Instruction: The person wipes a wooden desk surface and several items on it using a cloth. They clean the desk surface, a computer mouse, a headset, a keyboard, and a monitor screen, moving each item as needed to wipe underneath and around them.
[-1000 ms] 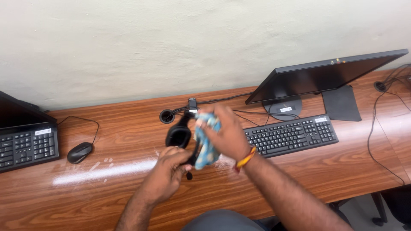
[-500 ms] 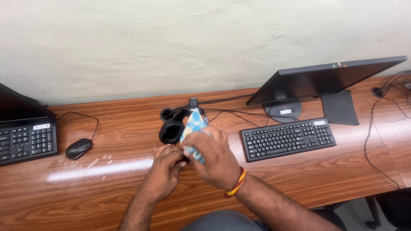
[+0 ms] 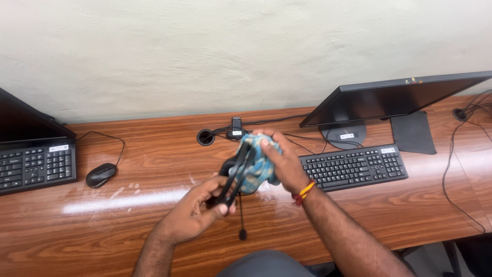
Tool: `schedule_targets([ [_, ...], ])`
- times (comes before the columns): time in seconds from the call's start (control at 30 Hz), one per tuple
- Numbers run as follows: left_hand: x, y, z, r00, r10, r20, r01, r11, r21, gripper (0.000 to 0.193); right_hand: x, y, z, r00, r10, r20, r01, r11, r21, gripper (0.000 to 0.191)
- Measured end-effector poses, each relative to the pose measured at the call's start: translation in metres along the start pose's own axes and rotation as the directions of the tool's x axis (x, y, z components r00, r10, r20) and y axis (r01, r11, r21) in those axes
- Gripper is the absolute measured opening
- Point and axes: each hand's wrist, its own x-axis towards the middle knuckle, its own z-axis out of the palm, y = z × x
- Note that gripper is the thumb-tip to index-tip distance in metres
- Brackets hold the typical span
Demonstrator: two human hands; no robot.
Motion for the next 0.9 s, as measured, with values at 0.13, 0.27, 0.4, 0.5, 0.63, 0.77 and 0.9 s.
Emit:
schedule_targets([
  [0.13, 0.017, -0.007, 0.012, 0.974, -0.105, -0.201, 0.114, 0.993, 0.03, 0.028, -0.03, -0.01, 0.024, 0.937, -0.304, 0.17, 0.346, 0.869, -0.354, 0.028],
  [0.27, 0.02, -0.006, 0.022, 0.947, 0.088, -0.309, 0.0, 0.962, 0.274, 0.033, -0.045, -0.025, 0.035, 0.76, -0.502, 0.413, 0.65, 0.562, -0.512, 0.019],
  [0.4, 0.015, -0.005, 0.024, 0.932, 0.156, -0.328, -0.041, 0.943, 0.33, 0.037, -0.024, -0.019, 0.031, 0.881, -0.404, 0.247, 0.473, 0.729, -0.495, 0.021],
  [0.5, 0.01, -0.006, 0.022, 0.914, 0.159, -0.374, -0.092, 0.977, 0.191, 0.039, 0.003, -0.009, 0.023, 0.98, -0.124, 0.154, 0.155, 0.965, -0.21, 0.025],
  [0.63, 0.006, -0.007, 0.019, 0.877, 0.209, -0.432, -0.177, 0.978, 0.114, 0.043, 0.008, -0.004, 0.025, 0.998, -0.043, 0.038, 0.048, 0.986, -0.16, 0.026],
  [0.77, 0.016, -0.009, 0.022, 0.847, 0.123, -0.517, -0.101, 0.992, 0.071, 0.042, -0.022, -0.011, 0.047, 0.913, -0.407, 0.026, 0.373, 0.808, -0.456, 0.023],
  [0.9, 0.021, -0.009, 0.021, 0.821, 0.251, -0.514, -0.273, 0.962, 0.034, 0.041, -0.042, -0.023, 0.068, 0.726, -0.599, 0.339, 0.673, 0.516, -0.529, 0.018],
])
